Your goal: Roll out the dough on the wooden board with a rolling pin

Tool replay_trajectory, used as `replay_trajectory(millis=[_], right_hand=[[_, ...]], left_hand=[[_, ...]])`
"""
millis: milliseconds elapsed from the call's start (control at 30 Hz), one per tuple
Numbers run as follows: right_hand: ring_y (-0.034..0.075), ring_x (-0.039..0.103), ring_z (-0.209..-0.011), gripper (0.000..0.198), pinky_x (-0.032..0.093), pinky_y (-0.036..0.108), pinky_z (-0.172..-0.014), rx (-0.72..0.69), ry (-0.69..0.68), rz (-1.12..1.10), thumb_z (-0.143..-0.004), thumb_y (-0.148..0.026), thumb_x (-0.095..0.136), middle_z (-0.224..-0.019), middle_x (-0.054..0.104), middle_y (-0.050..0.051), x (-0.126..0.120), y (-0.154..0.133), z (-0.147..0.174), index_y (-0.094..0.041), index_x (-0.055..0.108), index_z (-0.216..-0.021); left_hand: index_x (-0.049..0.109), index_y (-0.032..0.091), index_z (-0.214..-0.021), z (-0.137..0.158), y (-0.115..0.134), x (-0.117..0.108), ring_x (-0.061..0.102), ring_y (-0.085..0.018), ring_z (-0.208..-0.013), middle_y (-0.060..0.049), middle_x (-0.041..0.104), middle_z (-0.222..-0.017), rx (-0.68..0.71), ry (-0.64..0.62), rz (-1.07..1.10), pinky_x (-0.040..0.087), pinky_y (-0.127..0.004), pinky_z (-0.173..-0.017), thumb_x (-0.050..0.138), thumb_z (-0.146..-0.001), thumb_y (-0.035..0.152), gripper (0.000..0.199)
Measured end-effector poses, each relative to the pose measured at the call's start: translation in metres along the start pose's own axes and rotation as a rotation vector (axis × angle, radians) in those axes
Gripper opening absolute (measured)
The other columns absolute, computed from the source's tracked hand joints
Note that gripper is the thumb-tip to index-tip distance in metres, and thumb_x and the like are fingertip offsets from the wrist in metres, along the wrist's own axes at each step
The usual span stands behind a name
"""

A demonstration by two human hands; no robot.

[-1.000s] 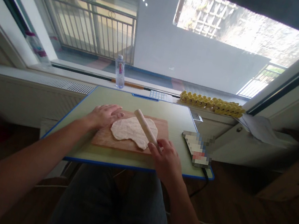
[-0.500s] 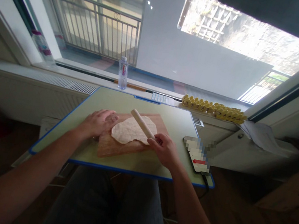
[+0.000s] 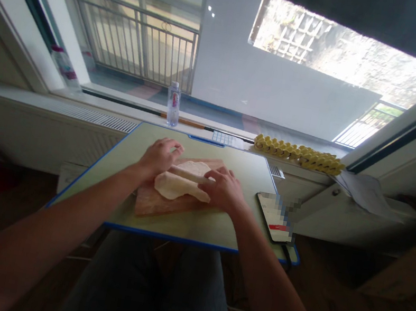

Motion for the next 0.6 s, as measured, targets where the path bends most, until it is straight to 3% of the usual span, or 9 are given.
replay_trajectory(millis=[167,367,600], right_hand=[[0.028,0.059,-0.122,0.030,0.045,0.044,-0.108,-0.032,0.011,-0.074,-0.087,-0.048,0.079,-0.132,0.068,0.005,0.011,0.011,-0.008,-0.031,0.077,-0.111],[0.030,0.061,-0.123,0.047,0.045,0.046,-0.108,0.266,0.177,-0.075,-0.100,-0.062,0.053,-0.130,0.070,0.012,-0.004,0.044,-0.015,-0.025,0.074,-0.122],[0.029,0.048,-0.144,0.056,0.035,0.048,-0.119,0.269,0.031,0.076,-0.105,-0.050,0.040,-0.156,0.056,0.012,0.022,0.062,-0.031,-0.024,0.055,-0.153]], left_hand=[[0.070,0.028,-0.122,-0.012,-0.008,0.033,0.058,-0.032,-0.130,-0.010,0.067,-0.139,-0.052,-0.099,-0.105,0.043,-0.052,-0.112,0.039,-0.103,0.048,0.042],[0.064,0.032,-0.132,-0.020,-0.009,0.042,0.053,-0.033,-0.137,-0.009,0.061,-0.148,-0.063,-0.177,-0.165,0.037,-0.059,-0.115,0.041,-0.101,0.040,0.040],[0.065,0.030,-0.132,-0.027,-0.013,0.042,0.054,-0.035,-0.135,-0.013,0.061,-0.147,-0.110,-0.190,-0.196,0.039,-0.062,-0.111,0.038,-0.100,0.035,0.042]])
Point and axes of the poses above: each hand's wrist, its own z-axis away from the middle knuckle, its own x-axis out of the palm, y = z × x, the point moved 10 cm from there along -z, towards the middle knuckle
